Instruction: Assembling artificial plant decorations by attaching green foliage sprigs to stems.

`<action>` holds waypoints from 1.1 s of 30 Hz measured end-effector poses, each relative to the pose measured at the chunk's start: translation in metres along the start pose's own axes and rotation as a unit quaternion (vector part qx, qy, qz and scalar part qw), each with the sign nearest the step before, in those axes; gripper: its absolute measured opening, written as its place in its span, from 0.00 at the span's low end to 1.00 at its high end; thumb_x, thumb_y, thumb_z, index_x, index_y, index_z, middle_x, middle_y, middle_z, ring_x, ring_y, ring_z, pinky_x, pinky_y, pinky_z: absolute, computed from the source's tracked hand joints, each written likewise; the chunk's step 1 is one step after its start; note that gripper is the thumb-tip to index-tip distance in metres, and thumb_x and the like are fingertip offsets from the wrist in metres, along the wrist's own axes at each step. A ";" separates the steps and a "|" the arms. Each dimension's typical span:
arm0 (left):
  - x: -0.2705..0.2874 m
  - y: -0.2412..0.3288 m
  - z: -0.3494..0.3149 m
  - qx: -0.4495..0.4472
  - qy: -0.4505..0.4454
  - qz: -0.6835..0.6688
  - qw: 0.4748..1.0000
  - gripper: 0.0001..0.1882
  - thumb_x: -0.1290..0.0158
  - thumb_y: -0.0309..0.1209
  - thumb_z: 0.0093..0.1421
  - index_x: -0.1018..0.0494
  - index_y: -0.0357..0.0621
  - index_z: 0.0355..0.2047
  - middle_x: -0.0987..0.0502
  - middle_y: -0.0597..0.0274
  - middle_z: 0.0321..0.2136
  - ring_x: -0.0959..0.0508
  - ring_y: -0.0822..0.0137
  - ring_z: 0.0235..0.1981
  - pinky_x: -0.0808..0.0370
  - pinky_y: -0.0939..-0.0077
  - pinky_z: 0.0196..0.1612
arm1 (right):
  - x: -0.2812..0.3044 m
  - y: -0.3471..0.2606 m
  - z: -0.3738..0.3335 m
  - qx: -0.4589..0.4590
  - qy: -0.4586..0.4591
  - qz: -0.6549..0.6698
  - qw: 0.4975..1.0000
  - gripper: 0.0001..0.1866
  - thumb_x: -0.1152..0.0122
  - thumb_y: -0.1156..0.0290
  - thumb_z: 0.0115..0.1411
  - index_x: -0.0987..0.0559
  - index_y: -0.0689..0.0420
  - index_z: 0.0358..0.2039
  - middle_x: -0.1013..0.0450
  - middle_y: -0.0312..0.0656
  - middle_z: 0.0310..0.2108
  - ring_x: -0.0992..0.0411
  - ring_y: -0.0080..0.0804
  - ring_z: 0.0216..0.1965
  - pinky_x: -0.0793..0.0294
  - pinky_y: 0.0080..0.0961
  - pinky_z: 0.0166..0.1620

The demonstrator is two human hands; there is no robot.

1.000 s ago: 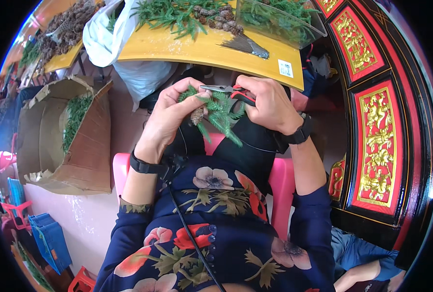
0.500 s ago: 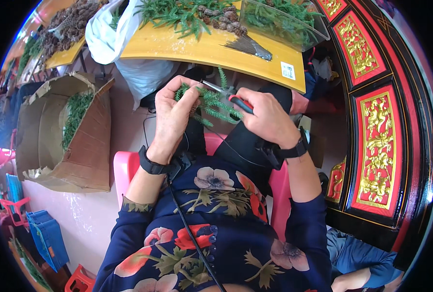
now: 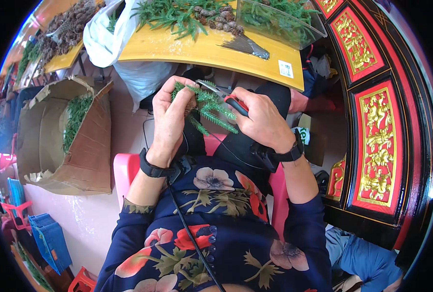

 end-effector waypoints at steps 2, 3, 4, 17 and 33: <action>0.002 -0.002 0.000 0.017 0.010 0.001 1.000 0.06 0.54 0.23 0.60 0.27 0.38 0.34 0.26 0.68 0.28 0.33 0.80 0.25 0.37 0.88 0.32 | 0.003 0.001 -0.001 0.014 0.017 -0.018 1.000 0.09 0.42 0.75 0.52 0.30 0.64 0.33 0.31 0.57 0.26 0.33 0.60 0.30 0.34 0.41 0.32; 0.002 0.000 0.001 0.017 0.010 0.001 1.000 0.06 0.54 0.23 0.60 0.27 0.38 0.34 0.26 0.68 0.28 0.33 0.80 0.25 0.37 0.88 0.32 | 0.004 0.001 -0.001 0.022 0.026 -0.027 0.999 0.10 0.43 0.76 0.51 0.30 0.63 0.34 0.31 0.56 0.27 0.32 0.59 0.31 0.34 0.41 0.33; 0.000 -0.001 0.001 0.029 0.004 -0.017 0.999 0.06 0.54 0.23 0.59 0.27 0.37 0.34 0.26 0.67 0.28 0.33 0.79 0.25 0.37 0.87 0.32 | 0.005 0.001 0.000 0.022 0.026 -0.027 0.999 0.10 0.43 0.76 0.51 0.30 0.63 0.34 0.31 0.56 0.27 0.32 0.59 0.31 0.34 0.41 0.33; -0.015 -0.011 0.001 0.103 -0.091 -0.063 0.989 0.07 0.53 0.27 0.58 0.29 0.38 0.34 0.26 0.66 0.29 0.32 0.78 0.25 0.36 0.86 0.31 | 0.012 -0.009 0.003 0.078 0.055 -0.070 0.993 0.13 0.43 0.79 0.44 0.30 0.61 0.33 0.30 0.53 0.28 0.31 0.56 0.32 0.32 0.40 0.33; -0.004 0.006 0.000 -0.012 -0.014 0.116 0.993 0.03 0.48 0.25 0.61 0.27 0.39 0.31 0.31 0.74 0.19 0.35 0.84 0.20 0.40 0.88 0.23 | 0.011 -0.001 -0.006 0.025 0.058 -0.063 0.996 0.11 0.42 0.75 0.48 0.28 0.62 0.34 0.29 0.56 0.27 0.30 0.58 0.32 0.32 0.43 0.35</action>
Point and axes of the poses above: each hand's wrist, its own z-axis towards the middle knuckle, its own x-axis out of the back of the hand, y = z × x, the point moved 10 cm from there along z, towards the middle knuckle
